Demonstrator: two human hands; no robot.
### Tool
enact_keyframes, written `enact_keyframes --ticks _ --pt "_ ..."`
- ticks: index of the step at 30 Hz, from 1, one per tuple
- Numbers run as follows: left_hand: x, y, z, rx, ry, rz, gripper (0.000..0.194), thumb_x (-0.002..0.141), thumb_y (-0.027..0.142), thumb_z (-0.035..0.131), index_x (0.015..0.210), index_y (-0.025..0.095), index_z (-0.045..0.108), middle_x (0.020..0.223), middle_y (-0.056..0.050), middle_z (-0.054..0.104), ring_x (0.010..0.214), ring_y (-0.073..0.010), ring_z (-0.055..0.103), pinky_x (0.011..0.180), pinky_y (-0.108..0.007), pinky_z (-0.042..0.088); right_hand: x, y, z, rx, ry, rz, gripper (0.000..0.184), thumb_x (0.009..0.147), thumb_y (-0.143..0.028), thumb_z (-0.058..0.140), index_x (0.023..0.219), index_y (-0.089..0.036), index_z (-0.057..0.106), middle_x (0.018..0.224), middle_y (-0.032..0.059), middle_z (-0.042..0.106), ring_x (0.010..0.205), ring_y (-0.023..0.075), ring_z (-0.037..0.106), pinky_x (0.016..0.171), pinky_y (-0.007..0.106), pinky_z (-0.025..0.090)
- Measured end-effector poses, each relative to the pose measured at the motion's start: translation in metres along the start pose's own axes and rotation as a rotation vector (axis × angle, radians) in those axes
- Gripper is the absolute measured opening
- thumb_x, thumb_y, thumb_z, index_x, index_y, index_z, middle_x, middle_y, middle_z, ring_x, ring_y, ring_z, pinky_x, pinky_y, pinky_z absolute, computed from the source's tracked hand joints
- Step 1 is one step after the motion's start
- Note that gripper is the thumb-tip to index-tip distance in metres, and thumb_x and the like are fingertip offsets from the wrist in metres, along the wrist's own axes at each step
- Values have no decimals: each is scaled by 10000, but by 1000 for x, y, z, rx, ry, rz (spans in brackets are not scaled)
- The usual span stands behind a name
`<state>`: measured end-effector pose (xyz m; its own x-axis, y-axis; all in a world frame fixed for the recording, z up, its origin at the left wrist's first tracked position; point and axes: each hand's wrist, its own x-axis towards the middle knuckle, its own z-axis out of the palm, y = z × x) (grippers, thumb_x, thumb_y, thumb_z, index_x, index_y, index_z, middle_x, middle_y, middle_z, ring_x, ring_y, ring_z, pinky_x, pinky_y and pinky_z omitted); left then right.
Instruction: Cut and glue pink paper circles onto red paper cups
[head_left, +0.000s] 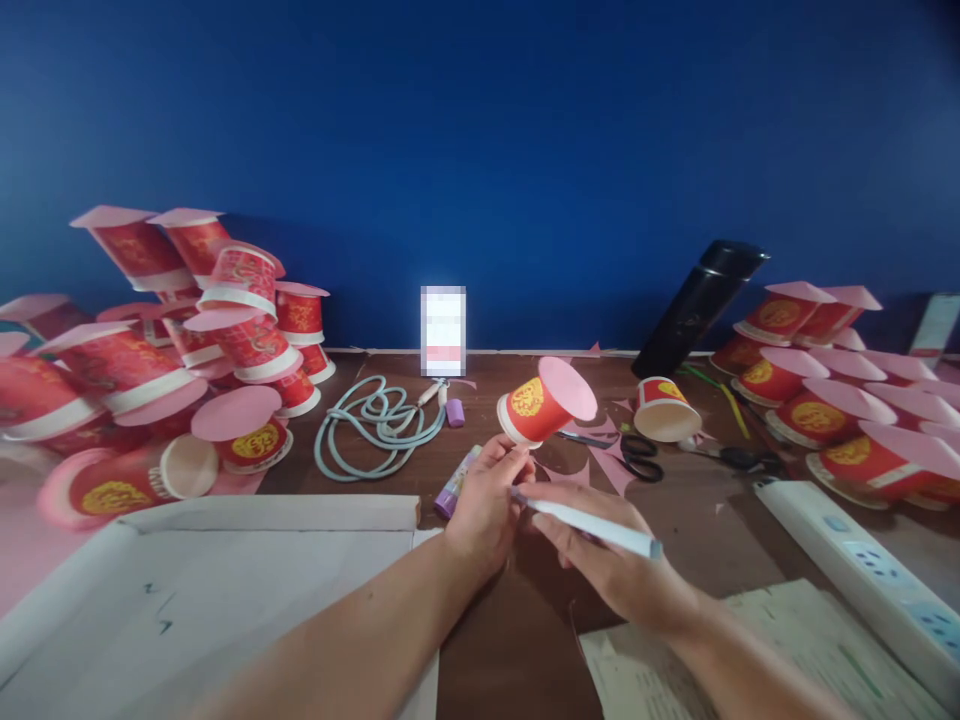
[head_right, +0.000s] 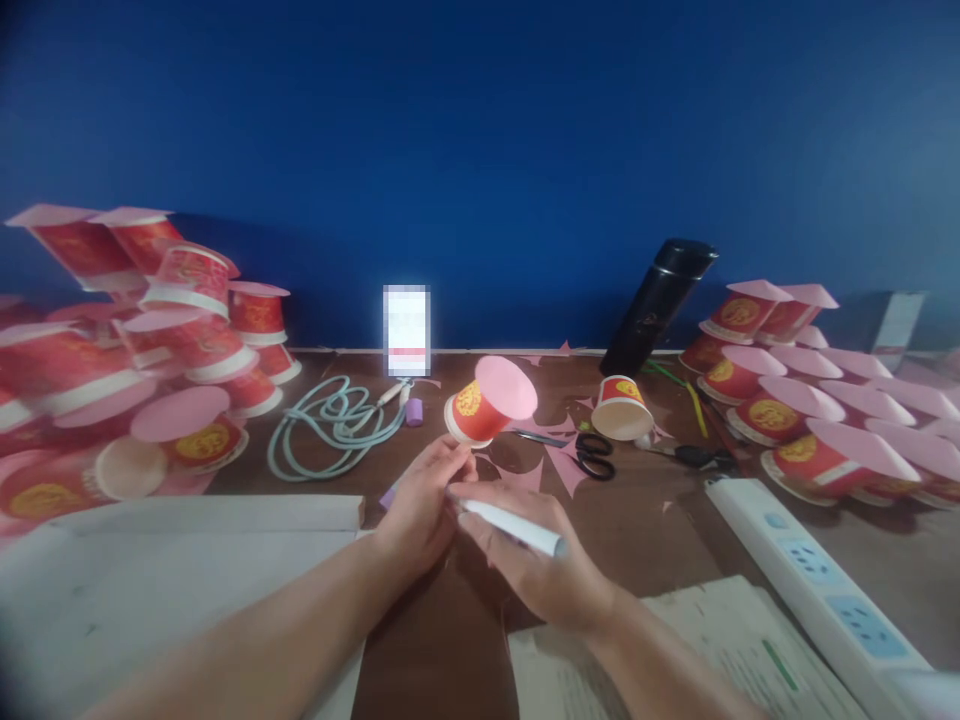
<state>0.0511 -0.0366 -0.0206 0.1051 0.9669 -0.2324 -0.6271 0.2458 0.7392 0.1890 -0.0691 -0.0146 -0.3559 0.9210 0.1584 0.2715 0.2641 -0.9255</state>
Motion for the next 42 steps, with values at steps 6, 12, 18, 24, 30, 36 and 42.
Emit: enact_keyframes --ticks 6,12,18,24,30,36,42 --pt "-4 0 3 100 54 84 144 820 207 542 698 193 468 524 57 439 469 -77 390 468 -179 295 -5 -3 10 -170 -1 -243 362 872 -179 591 1220 -267 632 977 64 704 876 193 664 784 306 544" --pt "-14 8 9 251 122 42 187 859 144 472 683 205 480 408 62 405 395 -87 350 431 -193 268 -12 0 11 -369 80 -470 518 809 -95 631 1278 -310 580 930 47 690 791 180 654 703 287 538" --pt "-24 11 17 259 53 40 153 867 162 493 718 194 510 390 61 427 373 -74 359 421 -180 281 -20 -6 12 -467 123 -582 612 779 -114 680 1321 -353 528 803 6 641 650 147 605 608 268 490" --pt "-16 16 10 222 81 149 142 857 266 536 753 211 458 403 96 378 334 -60 330 379 -173 249 -22 -6 16 -570 115 -586 673 800 -136 642 1403 -303 393 885 22 686 745 171 643 680 285 492" --pt "0 46 -3 65 19 235 302 811 260 589 605 201 376 426 92 353 331 -40 260 329 -178 189 -21 -11 18 -464 162 -520 520 860 -173 558 1350 -238 396 797 -29 674 560 106 583 620 259 489" --pt "13 71 -18 -21 19 314 301 817 167 520 557 179 369 457 81 332 351 -29 235 316 -176 146 -9 3 1 -245 497 -276 265 874 -184 557 1134 -224 527 810 -6 614 569 88 560 530 214 469" --pt "13 64 -17 71 62 260 341 829 197 486 516 188 352 407 74 308 317 -35 223 310 -179 150 11 18 -20 -387 639 -283 198 897 -221 544 1091 -234 579 896 26 631 761 147 611 708 295 518"
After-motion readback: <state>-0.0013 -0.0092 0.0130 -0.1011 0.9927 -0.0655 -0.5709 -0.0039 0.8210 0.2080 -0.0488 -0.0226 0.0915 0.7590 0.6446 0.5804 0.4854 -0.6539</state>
